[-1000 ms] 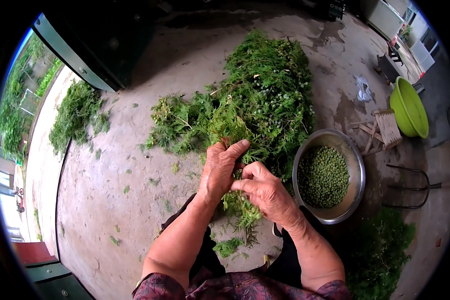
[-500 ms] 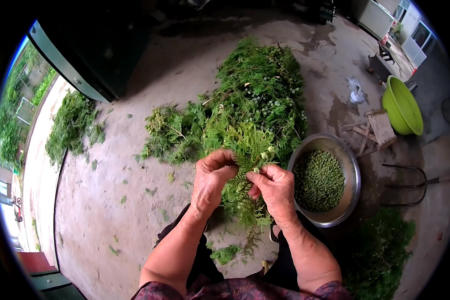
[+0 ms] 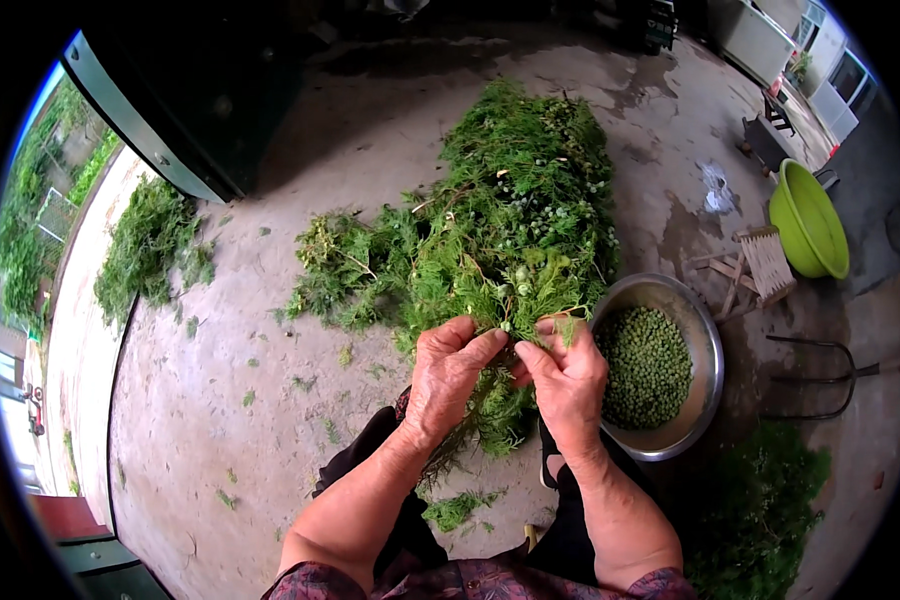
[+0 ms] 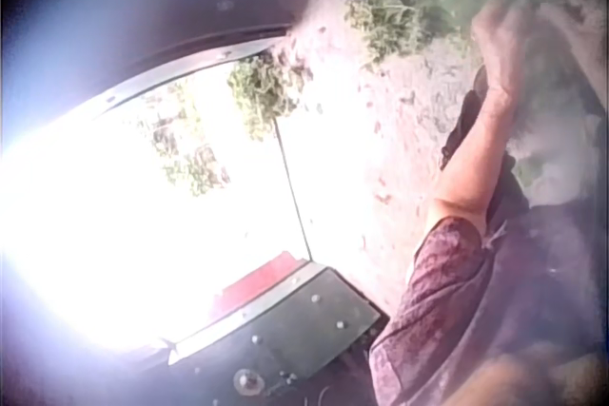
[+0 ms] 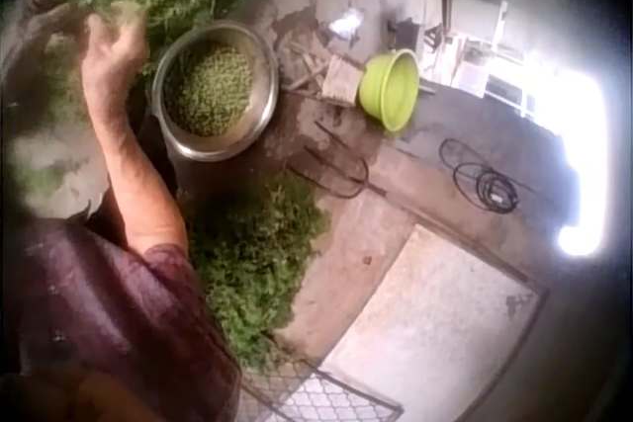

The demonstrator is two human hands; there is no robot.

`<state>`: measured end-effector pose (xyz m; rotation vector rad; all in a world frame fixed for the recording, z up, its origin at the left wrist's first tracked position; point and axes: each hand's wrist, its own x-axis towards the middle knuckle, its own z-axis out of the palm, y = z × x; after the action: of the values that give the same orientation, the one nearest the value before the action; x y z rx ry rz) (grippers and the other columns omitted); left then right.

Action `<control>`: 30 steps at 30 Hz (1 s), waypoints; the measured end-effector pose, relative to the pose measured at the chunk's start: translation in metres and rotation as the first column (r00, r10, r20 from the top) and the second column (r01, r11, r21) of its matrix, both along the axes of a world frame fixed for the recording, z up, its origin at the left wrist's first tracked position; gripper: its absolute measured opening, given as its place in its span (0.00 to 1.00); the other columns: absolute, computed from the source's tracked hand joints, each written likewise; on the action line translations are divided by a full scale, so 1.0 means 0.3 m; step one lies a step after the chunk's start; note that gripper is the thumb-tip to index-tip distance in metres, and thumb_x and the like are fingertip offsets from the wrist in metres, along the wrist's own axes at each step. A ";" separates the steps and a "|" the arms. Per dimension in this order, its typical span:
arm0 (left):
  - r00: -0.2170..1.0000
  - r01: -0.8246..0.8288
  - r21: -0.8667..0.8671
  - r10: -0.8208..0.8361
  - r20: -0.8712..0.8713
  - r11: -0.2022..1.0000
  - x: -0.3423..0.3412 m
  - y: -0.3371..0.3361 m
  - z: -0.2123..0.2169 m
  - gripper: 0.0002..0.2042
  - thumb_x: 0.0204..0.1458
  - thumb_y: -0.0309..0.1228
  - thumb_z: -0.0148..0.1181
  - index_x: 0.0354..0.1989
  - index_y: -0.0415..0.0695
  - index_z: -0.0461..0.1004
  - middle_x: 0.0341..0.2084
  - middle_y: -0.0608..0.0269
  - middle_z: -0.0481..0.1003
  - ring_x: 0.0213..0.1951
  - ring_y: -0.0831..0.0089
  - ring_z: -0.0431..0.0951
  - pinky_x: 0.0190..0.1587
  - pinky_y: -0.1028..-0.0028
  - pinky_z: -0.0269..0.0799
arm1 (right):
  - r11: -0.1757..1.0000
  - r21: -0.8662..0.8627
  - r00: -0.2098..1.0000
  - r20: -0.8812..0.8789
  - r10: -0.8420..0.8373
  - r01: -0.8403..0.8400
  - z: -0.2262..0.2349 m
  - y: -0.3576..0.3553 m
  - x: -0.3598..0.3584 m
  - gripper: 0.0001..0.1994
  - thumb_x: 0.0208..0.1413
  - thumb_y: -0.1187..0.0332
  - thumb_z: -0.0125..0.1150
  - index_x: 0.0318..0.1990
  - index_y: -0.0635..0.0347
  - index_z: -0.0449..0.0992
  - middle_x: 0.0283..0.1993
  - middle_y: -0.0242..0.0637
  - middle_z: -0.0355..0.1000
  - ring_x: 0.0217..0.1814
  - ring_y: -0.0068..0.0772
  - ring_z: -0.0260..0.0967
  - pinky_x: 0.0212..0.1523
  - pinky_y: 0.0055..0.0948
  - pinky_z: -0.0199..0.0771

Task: The person picks up cedar branches from a pile, plucks the green berries by hand, and drops them into a metal bowl. They set the stripped branches aside on the floor and reach for new ones to repeat the process.

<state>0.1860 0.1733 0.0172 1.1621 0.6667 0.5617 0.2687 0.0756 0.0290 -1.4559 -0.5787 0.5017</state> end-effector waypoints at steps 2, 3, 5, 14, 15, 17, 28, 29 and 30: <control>1.000 -0.031 0.016 0.031 -0.001 0.999 0.003 -0.002 0.002 0.13 0.47 0.26 0.58 0.15 0.45 0.61 0.15 0.78 0.61 0.20 0.88 0.55 0.20 0.81 0.52 | 0.993 0.055 0.970 0.211 -0.117 0.108 0.013 -0.016 0.005 0.07 0.48 0.81 0.57 0.35 0.66 0.68 0.27 0.35 0.69 0.20 0.19 0.67 0.19 0.17 0.68; 1.000 -0.029 0.030 0.030 -0.007 0.999 0.004 -0.001 0.010 0.13 0.48 0.26 0.57 0.16 0.45 0.60 0.15 0.79 0.60 0.21 0.88 0.55 0.21 0.81 0.51 | 0.993 0.054 0.971 0.210 -0.117 0.108 0.024 -0.015 0.006 0.07 0.48 0.81 0.57 0.35 0.66 0.68 0.27 0.35 0.69 0.20 0.19 0.67 0.19 0.17 0.68; 1.000 -0.025 0.042 0.026 -0.013 0.999 0.002 -0.003 0.015 0.13 0.48 0.26 0.57 0.16 0.45 0.59 0.15 0.79 0.59 0.21 0.88 0.54 0.21 0.81 0.51 | 0.989 0.137 0.930 0.367 -0.005 -0.049 0.040 -0.009 0.004 0.06 0.48 0.81 0.57 0.35 0.66 0.71 0.28 0.34 0.69 0.20 0.18 0.66 0.19 0.15 0.67; 0.998 0.064 0.147 -0.065 0.004 0.987 -0.011 -0.023 -0.009 0.04 0.50 0.25 0.55 0.25 0.44 0.68 0.22 0.76 0.69 0.27 0.87 0.65 0.32 0.84 0.62 | 1.000 -0.012 0.901 0.434 -0.019 0.027 -0.004 0.032 0.026 0.06 0.46 0.78 0.61 0.33 0.65 0.72 0.25 0.35 0.70 0.20 0.22 0.67 0.18 0.21 0.66; 0.994 0.098 0.130 -0.090 -0.065 0.987 -0.012 -0.026 0.014 0.03 0.50 0.25 0.54 0.26 0.43 0.68 0.23 0.75 0.70 0.28 0.86 0.66 0.32 0.83 0.63 | 1.000 -0.022 0.918 0.395 0.022 -0.015 -0.003 0.029 0.031 0.05 0.46 0.78 0.60 0.32 0.66 0.72 0.23 0.35 0.70 0.19 0.21 0.67 0.18 0.20 0.66; 0.984 0.128 0.113 -0.112 -0.135 0.985 -0.016 -0.024 0.029 0.02 0.50 0.25 0.53 0.27 0.43 0.69 0.24 0.73 0.70 0.29 0.86 0.66 0.33 0.81 0.64 | 0.999 -0.024 0.941 0.337 0.029 -0.023 0.003 0.025 0.026 0.04 0.50 0.75 0.58 0.30 0.66 0.71 0.22 0.33 0.70 0.17 0.20 0.65 0.16 0.18 0.64; 0.997 -0.011 -0.016 0.012 0.070 1.000 -0.009 -0.016 0.022 0.06 0.51 0.29 0.56 0.27 0.42 0.69 0.19 0.80 0.62 0.23 0.88 0.57 0.24 0.84 0.55 | 0.965 0.264 0.798 -0.580 0.163 -0.006 0.006 -0.008 0.088 0.08 0.54 0.67 0.55 0.37 0.62 0.69 0.25 0.36 0.69 0.18 0.25 0.65 0.16 0.22 0.63; 0.997 -0.014 -0.014 0.015 0.072 1.000 -0.010 -0.013 0.028 0.06 0.51 0.29 0.56 0.27 0.42 0.69 0.19 0.80 0.62 0.23 0.88 0.57 0.24 0.84 0.55 | 0.946 0.322 0.801 -0.556 0.221 -0.038 0.008 -0.015 0.102 0.07 0.53 0.70 0.55 0.37 0.63 0.69 0.28 0.36 0.69 0.21 0.26 0.66 0.18 0.22 0.65; 0.997 -0.013 0.008 0.013 0.075 1.000 -0.012 -0.009 0.038 0.06 0.52 0.30 0.56 0.26 0.42 0.69 0.20 0.81 0.63 0.23 0.89 0.57 0.24 0.84 0.55 | 0.926 0.377 0.820 -0.534 0.205 0.014 0.024 -0.009 0.098 0.07 0.52 0.71 0.54 0.37 0.63 0.69 0.29 0.36 0.69 0.23 0.25 0.67 0.20 0.22 0.65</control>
<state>0.1824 0.1706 0.0286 1.1401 0.6080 0.6171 0.2980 0.0729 0.0361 -0.8549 -0.2438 0.8255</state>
